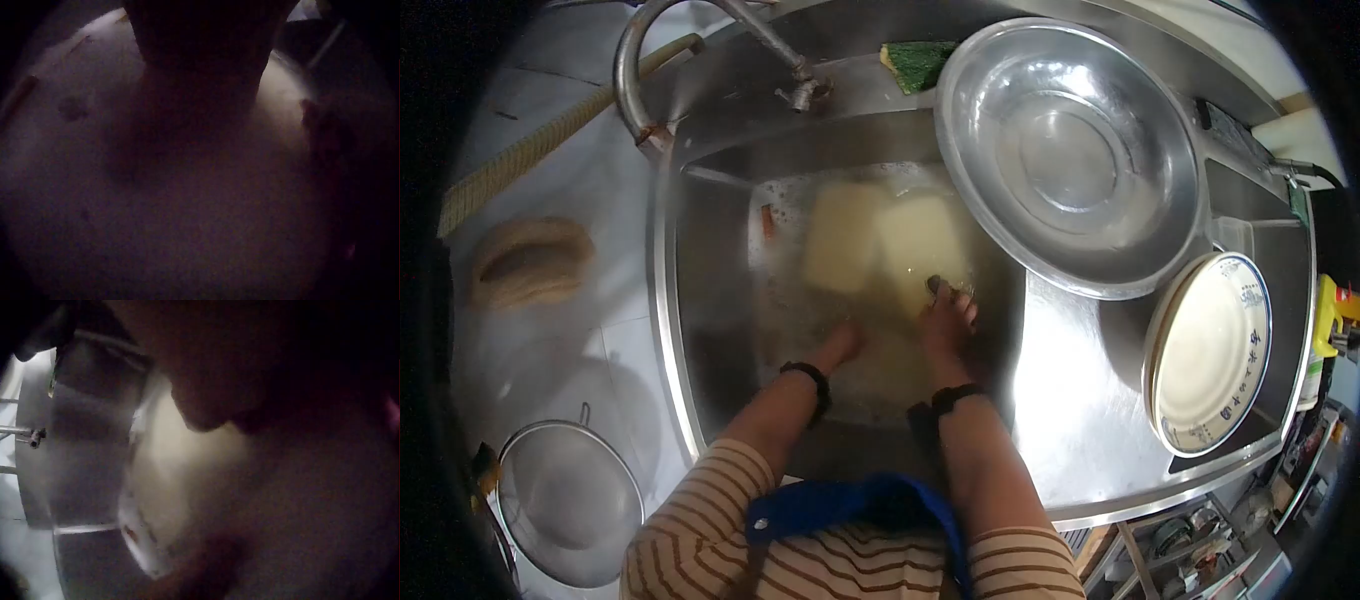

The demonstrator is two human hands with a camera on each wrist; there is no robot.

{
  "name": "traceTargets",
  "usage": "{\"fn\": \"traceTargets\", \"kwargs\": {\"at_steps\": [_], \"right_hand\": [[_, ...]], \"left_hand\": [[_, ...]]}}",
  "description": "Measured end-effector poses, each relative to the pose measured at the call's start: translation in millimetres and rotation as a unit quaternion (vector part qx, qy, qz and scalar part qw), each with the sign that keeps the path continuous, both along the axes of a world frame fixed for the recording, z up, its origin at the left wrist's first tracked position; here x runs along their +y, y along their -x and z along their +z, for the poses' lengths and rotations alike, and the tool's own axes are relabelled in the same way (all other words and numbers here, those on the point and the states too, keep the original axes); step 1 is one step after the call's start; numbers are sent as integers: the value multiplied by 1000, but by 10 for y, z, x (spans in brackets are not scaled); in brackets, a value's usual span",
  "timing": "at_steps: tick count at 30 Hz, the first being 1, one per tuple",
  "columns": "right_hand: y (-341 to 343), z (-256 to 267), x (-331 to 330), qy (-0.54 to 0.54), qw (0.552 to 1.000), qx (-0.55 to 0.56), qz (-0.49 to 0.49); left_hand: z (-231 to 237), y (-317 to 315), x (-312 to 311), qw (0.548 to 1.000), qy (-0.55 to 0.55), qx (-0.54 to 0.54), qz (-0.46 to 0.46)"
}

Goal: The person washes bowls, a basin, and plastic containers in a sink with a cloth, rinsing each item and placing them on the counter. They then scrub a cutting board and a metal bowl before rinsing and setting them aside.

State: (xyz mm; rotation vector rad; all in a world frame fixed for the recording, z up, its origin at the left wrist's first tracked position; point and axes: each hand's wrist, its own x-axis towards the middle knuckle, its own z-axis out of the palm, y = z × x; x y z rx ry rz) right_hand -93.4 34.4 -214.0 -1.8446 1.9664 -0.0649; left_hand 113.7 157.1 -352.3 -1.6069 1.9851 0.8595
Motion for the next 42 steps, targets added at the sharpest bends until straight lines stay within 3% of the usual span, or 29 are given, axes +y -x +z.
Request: {"fn": "traceTargets", "kwargs": {"at_steps": [2, 3, 5, 6, 7, 8, 10, 11, 13, 14, 16, 17, 19, 21, 23, 26, 28, 29, 30, 31, 33, 34, 35, 36, 37, 39, 40, 41, 42], "right_hand": [[108, -278, 143, 74, 997, 34, -13], [146, -812, 288, 81, 979, -159, -99], [217, -949, 335, 90, 917, -341, -186], [214, -636, 254, 5, 980, -190, -58], [231, -375, 178, -81, 994, -26, 66], [274, -255, 136, -70, 996, -8, 45], [305, -78, 41, -149, 976, -131, -90], [298, 18, -22, -182, 950, -204, -151], [248, 358, -152, -247, 940, -153, -177], [204, 434, -147, -234, 942, -155, -186], [84, 556, -15, -150, 978, -110, -90], [28, 594, 48, -133, 977, -163, -38], [-114, 728, 110, -107, 971, -216, 9], [-229, 948, 158, -49, 987, -133, 75], [-212, 1131, 150, -47, 987, -128, 81], [-109, 1287, 101, -39, 987, -144, 66], [128, 1589, 26, 17, 977, -211, 12], [207, 1512, -53, 1, 966, -255, -45], [290, 1661, -69, 11, 882, -443, -162], [340, 1693, -141, -9, 753, -618, -225], [526, 1861, -366, -141, 595, -737, -287], [544, 1989, -463, -164, 558, -761, -287], [522, 2137, -531, -158, 531, -773, -310], [492, 2258, -623, -147, 495, -778, -357], [503, 2110, -802, -151, 477, -799, -334], [465, 1981, -928, -163, 456, -818, -311], [437, 2098, -947, -141, 467, -788, -375], [409, 2191, -947, -116, 476, -754, -438], [392, 2217, -870, -160, 451, -753, -452]], "left_hand": [[-282, 22, 50, 982, -44, -75, -170], [-265, 21, 65, 981, -42, -71, -175], [-207, -33, 188, 961, 124, 28, -247], [-662, -113, 397, 990, 118, 33, -73], [-1071, -54, 457, 988, 109, 43, 100], [-756, -147, 287, 975, 97, 71, 187], [71, -319, -153, 917, 94, 136, 363], [821, -250, -440, 957, 156, 61, 235], [1686, -56, -753, 890, 88, 112, 434], [1631, -100, -787, 893, 96, 121, 423], [1387, -315, -755, 868, 115, 187, 446], [1370, -271, -745, 868, 123, 190, 442], [1303, -156, -725, 930, 165, 161, 286], [1111, -43, -666, 919, 118, 197, 321], [1150, 23, -692, 903, 70, 230, 357], [1735, 200, -656, 911, 54, 184, 366], [2388, 436, -691, 730, -71, 315, 602], [2409, 393, -720, 724, -63, 315, 610], [2361, 329, -738, 821, -5, 251, 512], [2265, 272, -752, 897, 48, 178, 401], [1414, -39, -900, 909, 245, 234, 242], [1145, -100, -1175, 953, 199, 66, 221], [1695, 196, -1220, 865, 283, 237, 339], [2637, 474, -1310, 843, 196, 321, 384], [2973, 577, -1385, 814, 155, 388, 403], [3290, 804, -1482, 657, 114, 555, 497], [3404, 841, -1533, 655, 117, 551, 503], [3501, 866, -1577, 617, 80, 589, 515], [3567, 868, -1593, 576, 42, 626, 524]]}}
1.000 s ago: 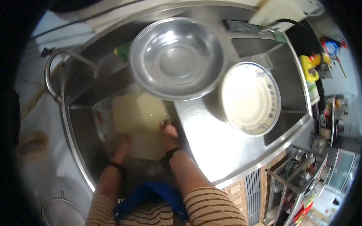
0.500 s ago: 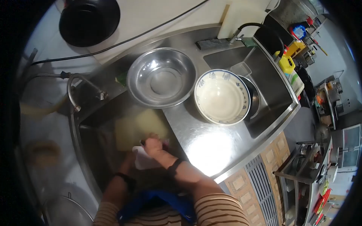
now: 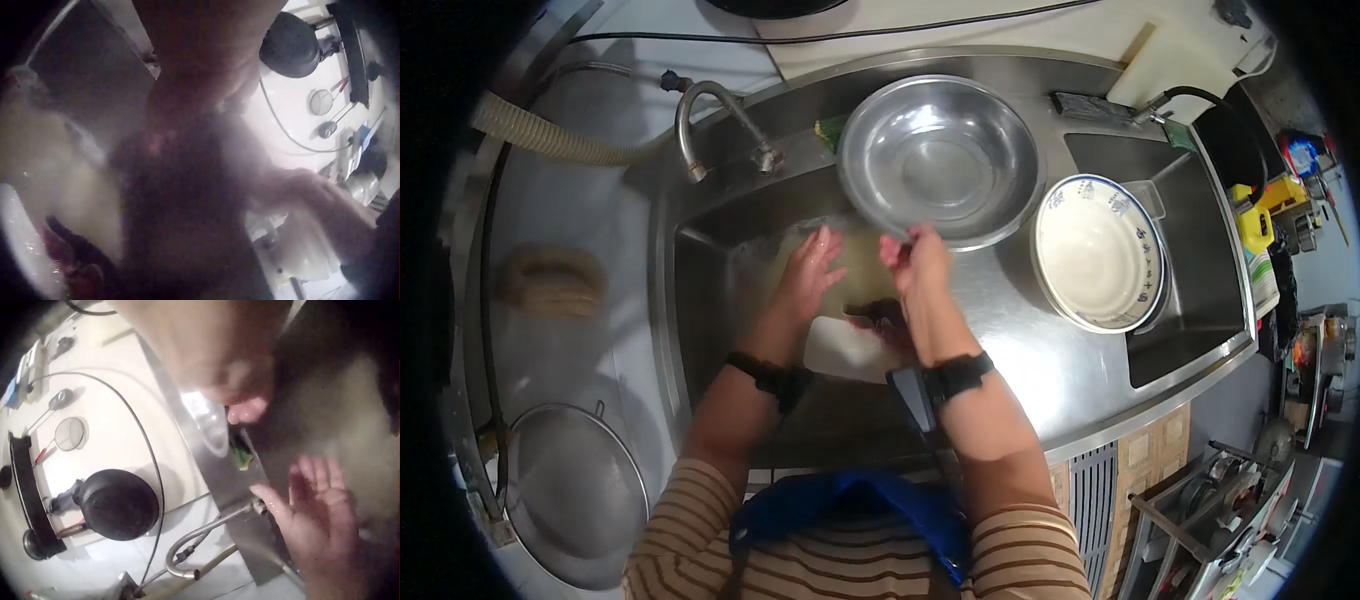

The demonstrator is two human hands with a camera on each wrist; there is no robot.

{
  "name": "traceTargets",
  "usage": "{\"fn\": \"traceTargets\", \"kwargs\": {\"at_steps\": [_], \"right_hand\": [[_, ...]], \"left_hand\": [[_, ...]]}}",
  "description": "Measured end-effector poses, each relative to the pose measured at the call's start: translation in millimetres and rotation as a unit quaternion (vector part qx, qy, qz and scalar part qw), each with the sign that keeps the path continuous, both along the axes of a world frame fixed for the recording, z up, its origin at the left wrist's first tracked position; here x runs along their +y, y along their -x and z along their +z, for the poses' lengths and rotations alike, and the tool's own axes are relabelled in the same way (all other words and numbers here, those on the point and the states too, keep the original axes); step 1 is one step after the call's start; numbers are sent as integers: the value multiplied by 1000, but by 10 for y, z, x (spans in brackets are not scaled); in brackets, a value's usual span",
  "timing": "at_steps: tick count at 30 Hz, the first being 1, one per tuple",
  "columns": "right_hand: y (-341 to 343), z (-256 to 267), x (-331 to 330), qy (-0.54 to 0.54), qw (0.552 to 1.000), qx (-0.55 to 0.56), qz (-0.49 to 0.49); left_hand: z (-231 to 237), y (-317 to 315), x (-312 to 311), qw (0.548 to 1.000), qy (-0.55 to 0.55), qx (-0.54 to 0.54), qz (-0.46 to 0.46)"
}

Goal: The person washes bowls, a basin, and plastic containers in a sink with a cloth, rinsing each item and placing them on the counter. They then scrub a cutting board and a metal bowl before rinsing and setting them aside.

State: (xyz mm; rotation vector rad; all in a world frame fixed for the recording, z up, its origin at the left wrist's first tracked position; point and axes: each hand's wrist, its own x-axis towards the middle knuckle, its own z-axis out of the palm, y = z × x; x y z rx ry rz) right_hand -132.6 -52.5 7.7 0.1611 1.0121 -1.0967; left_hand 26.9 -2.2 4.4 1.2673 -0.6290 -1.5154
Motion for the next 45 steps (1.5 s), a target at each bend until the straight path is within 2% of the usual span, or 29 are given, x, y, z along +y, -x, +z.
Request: {"fn": "traceTargets", "kwargs": {"at_steps": [2, 3, 4, 6, 7, 8, 9, 10, 11, 12, 13, 15, 16, 18, 19, 21, 22, 24, 27, 28, 29, 31, 35, 37, 39, 40, 41, 43, 45], "right_hand": [[-166, -102, 309, -4, 999, 19, 34], [-240, -110, 507, 8, 996, -11, 88], [-363, -44, 680, 32, 989, 36, 141], [-515, -373, 847, -2, 972, -67, 225], [-571, -374, 956, 75, 961, -11, 265], [-605, -631, 1053, 221, 902, 120, 352], [-625, -894, 1108, 353, 797, 247, 424], [-596, -935, 1065, 350, 798, 247, 424], [-527, -981, 982, 346, 569, 444, 600], [-460, -1023, 907, 302, 269, 587, 701], [-412, -1240, 878, 305, 269, 585, 701], [-338, -1876, 838, 261, 350, 738, 515], [-305, -1928, 815, 263, 352, 736, 515], [-263, -2016, 761, 178, 373, 648, 640], [-268, -2048, 747, 182, 373, 646, 641], [-281, -2089, 732, 89, 443, 624, 638], [-268, -2091, 703, 91, 441, 623, 639], [-246, -2079, 662, 54, 531, 572, 622], [-262, -1691, 798, 83, 512, 654, 550], [-278, -1639, 898, 156, 463, 729, 479], [-298, -1616, 897, 159, 464, 725, 483], [-283, -1536, 904, 315, 390, 783, 368], [-332, -1332, 824, 383, 359, 776, 349], [-358, -1104, 736, 402, 341, 783, 329], [-401, -696, 588, 361, 497, 743, 266], [-391, -586, 477, 343, 547, 714, 270], [-399, -611, 388, 339, 545, 717, 272], [-444, -669, 260, 300, 635, 652, 285], [-485, -1023, 280, 252, 659, 623, 338]], "left_hand": [[66, -18, 36, 998, -3, 64, 19], [53, -22, 67, 991, -4, 127, 32], [-51, -82, 118, 991, -8, 130, 35], [-430, -380, 310, 968, -8, 181, 172], [-627, -590, 485, 983, 47, 33, 173], [-666, -736, 617, 983, 75, -40, 164], [-706, -883, 749, 975, 100, -114, 160], [-559, -977, 835, 971, 37, -110, 209], [-402, -1049, 902, 959, -26, -107, 260], [-330, -1089, 964, 941, -87, -103, 310], [-333, -1110, 1032, 940, -86, -106, 313], [-338, -1152, 1130, 907, 8, -273, 321], [-318, -1146, 1162, 906, 8, -276, 321], [-287, -1040, 1217, 869, 38, -447, 208], [-281, -974, 1236, 837, 50, -524, 149], [-369, -780, 1249, 803, 56, -583, 112], [-398, -682, 1239, 766, 65, -635, 71], [-424, -574, 1168, 791, 53, -604, 77], [-464, -611, 1077, 827, -3, -553, 100], [-396, -605, 1045, 831, -28, -547, 94], [-366, -617, 1015, 835, -51, -542, 86], [-432, -652, 1026, 833, -42, -545, 85], [-443, -541, 949, 856, -42, -511, 66], [-414, -463, 907, 842, -17, -538, 43], [-495, -426, 928, 827, 4, -561, 18], [-604, -424, 938, 846, 16, -534, 8], [-695, -414, 948, 862, 30, -506, -2], [-739, -346, 949, 890, -2, -456, 1], [-801, -335, 938, 911, -27, -410, 0]]}}
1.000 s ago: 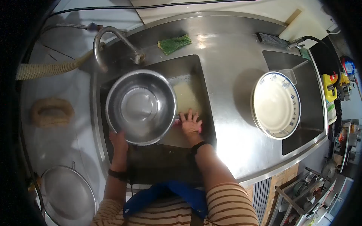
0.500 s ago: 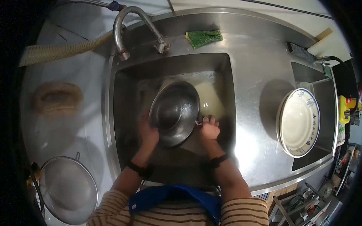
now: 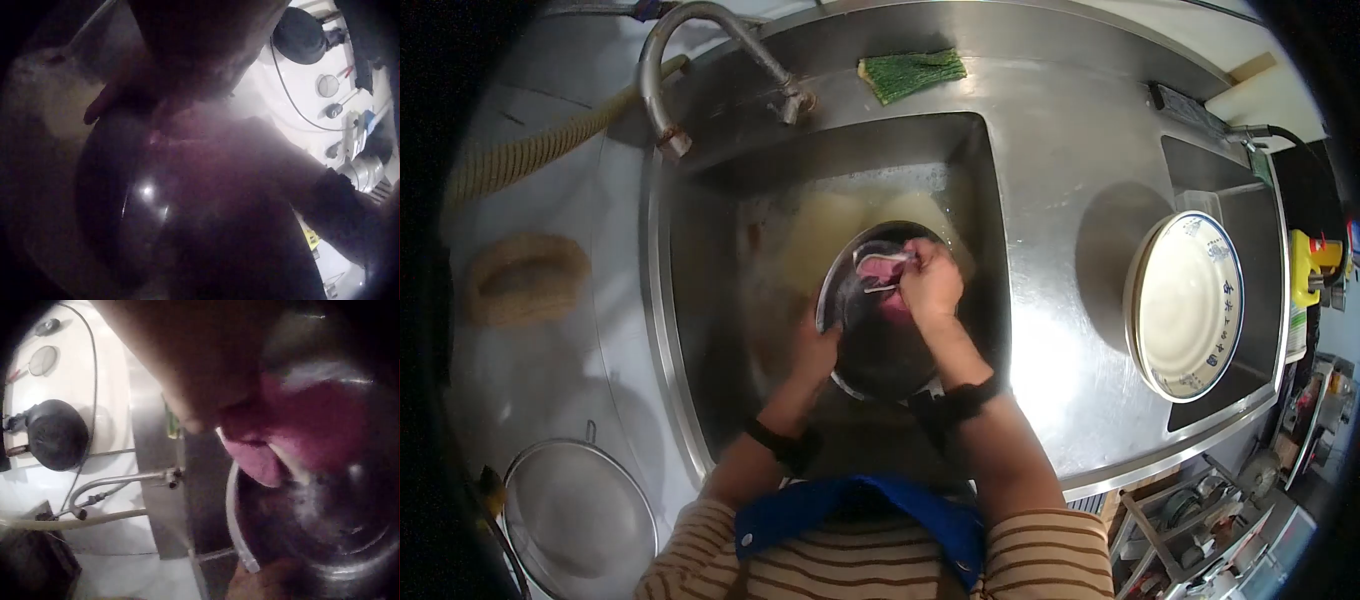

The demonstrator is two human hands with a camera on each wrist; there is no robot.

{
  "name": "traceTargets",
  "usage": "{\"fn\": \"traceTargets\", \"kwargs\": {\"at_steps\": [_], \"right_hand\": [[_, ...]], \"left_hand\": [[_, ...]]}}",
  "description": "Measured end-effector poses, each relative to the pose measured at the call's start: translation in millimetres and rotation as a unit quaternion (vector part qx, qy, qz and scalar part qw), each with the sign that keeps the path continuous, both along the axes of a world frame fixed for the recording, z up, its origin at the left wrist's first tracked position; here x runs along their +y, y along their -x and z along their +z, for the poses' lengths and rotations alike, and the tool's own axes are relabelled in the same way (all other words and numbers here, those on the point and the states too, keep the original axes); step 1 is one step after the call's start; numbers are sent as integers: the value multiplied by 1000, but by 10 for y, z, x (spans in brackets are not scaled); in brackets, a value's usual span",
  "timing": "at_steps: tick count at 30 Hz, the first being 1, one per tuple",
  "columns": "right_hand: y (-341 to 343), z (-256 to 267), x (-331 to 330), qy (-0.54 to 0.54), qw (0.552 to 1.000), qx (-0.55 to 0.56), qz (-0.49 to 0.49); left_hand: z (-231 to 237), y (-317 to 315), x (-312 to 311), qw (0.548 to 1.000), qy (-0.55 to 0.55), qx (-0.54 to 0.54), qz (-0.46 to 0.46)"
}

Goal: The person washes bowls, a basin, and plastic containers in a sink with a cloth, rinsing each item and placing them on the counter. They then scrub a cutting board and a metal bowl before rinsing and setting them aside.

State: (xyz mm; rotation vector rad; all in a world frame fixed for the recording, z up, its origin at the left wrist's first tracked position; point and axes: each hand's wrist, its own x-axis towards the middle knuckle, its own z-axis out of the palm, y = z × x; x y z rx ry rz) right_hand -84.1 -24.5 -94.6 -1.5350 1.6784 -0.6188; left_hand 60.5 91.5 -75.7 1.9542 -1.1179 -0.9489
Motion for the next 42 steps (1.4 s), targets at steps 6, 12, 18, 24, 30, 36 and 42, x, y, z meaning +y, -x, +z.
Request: {"fn": "traceTargets", "kwargs": {"at_steps": [6, 12, 18, 24, 30, 36, 42], "right_hand": [[-334, -1110, 367, -38, 979, 195, -52], [-1017, -883, 184, -131, 965, 79, 212], [-738, -569, 701, -117, 912, -67, 387], [-309, -1570, 524, -171, 911, 252, 278], [-860, -1109, -210, -204, 976, 45, -67], [-1202, -187, 260, 33, 985, -33, 165], [-849, -109, -44, 69, 954, 173, 235]], "left_hand": [[-329, -131, -33, 893, -72, 391, 213], [-582, -115, -102, 943, -52, 218, 244], [-73, -455, -275, 951, -57, 142, 269], [-92, -459, -109, 983, -143, -53, 101], [-62, -374, -81, 961, -230, 63, 138], [-346, -454, 11, 932, -229, 239, 148], [-270, -534, 305, 969, -123, 172, 130]]}}
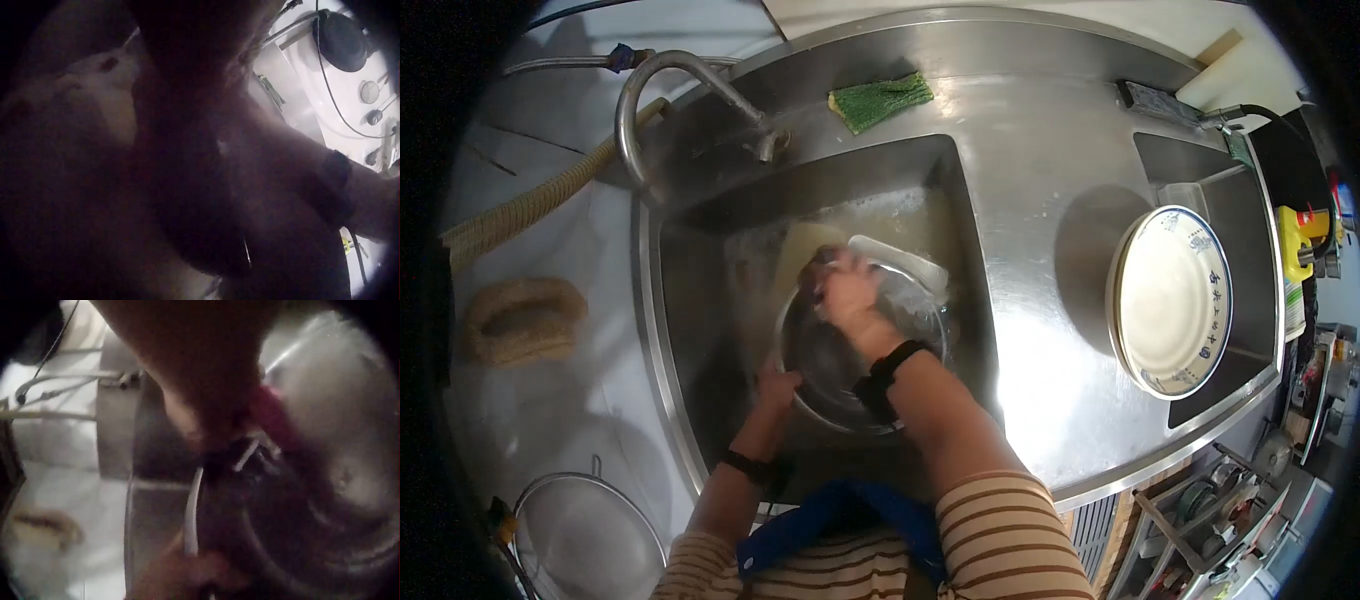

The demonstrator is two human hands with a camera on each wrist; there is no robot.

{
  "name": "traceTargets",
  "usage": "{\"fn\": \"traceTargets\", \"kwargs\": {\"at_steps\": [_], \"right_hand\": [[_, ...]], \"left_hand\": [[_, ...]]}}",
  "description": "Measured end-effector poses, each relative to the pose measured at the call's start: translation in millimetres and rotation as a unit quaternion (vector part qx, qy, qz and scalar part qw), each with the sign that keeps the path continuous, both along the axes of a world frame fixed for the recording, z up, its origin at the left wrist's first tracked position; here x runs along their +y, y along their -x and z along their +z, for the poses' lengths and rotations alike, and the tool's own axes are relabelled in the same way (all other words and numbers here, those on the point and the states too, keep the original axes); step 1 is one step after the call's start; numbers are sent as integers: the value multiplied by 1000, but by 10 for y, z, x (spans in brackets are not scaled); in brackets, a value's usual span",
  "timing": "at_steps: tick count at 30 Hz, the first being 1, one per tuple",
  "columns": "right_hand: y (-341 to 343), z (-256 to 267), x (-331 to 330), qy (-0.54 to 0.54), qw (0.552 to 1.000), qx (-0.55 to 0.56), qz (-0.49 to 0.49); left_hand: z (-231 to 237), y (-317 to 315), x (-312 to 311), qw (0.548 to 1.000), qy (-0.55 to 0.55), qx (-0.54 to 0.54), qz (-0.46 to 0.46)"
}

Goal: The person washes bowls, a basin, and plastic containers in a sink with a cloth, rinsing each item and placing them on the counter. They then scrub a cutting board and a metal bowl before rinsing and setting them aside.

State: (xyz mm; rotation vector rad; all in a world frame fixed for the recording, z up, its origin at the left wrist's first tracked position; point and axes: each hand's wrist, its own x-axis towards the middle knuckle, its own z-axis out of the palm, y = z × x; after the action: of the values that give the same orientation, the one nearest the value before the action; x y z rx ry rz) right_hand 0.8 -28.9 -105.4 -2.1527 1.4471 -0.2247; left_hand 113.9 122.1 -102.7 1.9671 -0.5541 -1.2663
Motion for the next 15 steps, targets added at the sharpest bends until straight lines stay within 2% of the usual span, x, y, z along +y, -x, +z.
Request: {"fn": "traceTargets", "kwargs": {"at_steps": [1, 2, 4, 5, 7, 8, 9, 10, 11, 12, 13, 14, 15], "right_hand": [[70, -128, -88, -51, 996, 6, -68], [149, -270, -163, -101, 986, 12, -134], [434, -336, -277, -223, 956, -21, -189], [574, -492, -286, -219, 956, -21, -191], [813, -1111, -202, -398, 877, -123, -240], [895, -1279, -79, -298, 939, -153, -72], [879, -1196, 8, -341, 898, -253, -112], [863, -1108, 83, -381, 840, -355, -153], [850, -1024, 150, -414, 772, -444, -191], [761, -1455, 171, -314, 749, -562, -156], [632, -1246, 127, -179, 864, -422, -209], [556, -878, -14, -208, 907, -311, -195], [457, -605, -43, -147, 931, -292, -162]], "left_hand": [[108, -12, 15, 999, -6, 25, 46], [113, -35, 34, 999, -4, 24, 46], [111, -72, 71, 998, 16, 1, 61], [128, -100, 90, 998, 19, 2, 58], [180, -169, 126, 990, 46, -119, -54], [105, -222, 194, 989, 41, -134, -46], [4, -264, 276, 988, 41, -143, -45], [17, -311, 344, 991, 110, -57, -52], [-99, -370, 401, 972, 96, -194, -88], [182, -180, 255, 971, 89, -206, -85], [-589, -695, 511, 955, 172, -216, -108], [32, -348, 172, 971, 179, -136, -78], [59, -473, 66, 946, 123, -250, -168]]}}
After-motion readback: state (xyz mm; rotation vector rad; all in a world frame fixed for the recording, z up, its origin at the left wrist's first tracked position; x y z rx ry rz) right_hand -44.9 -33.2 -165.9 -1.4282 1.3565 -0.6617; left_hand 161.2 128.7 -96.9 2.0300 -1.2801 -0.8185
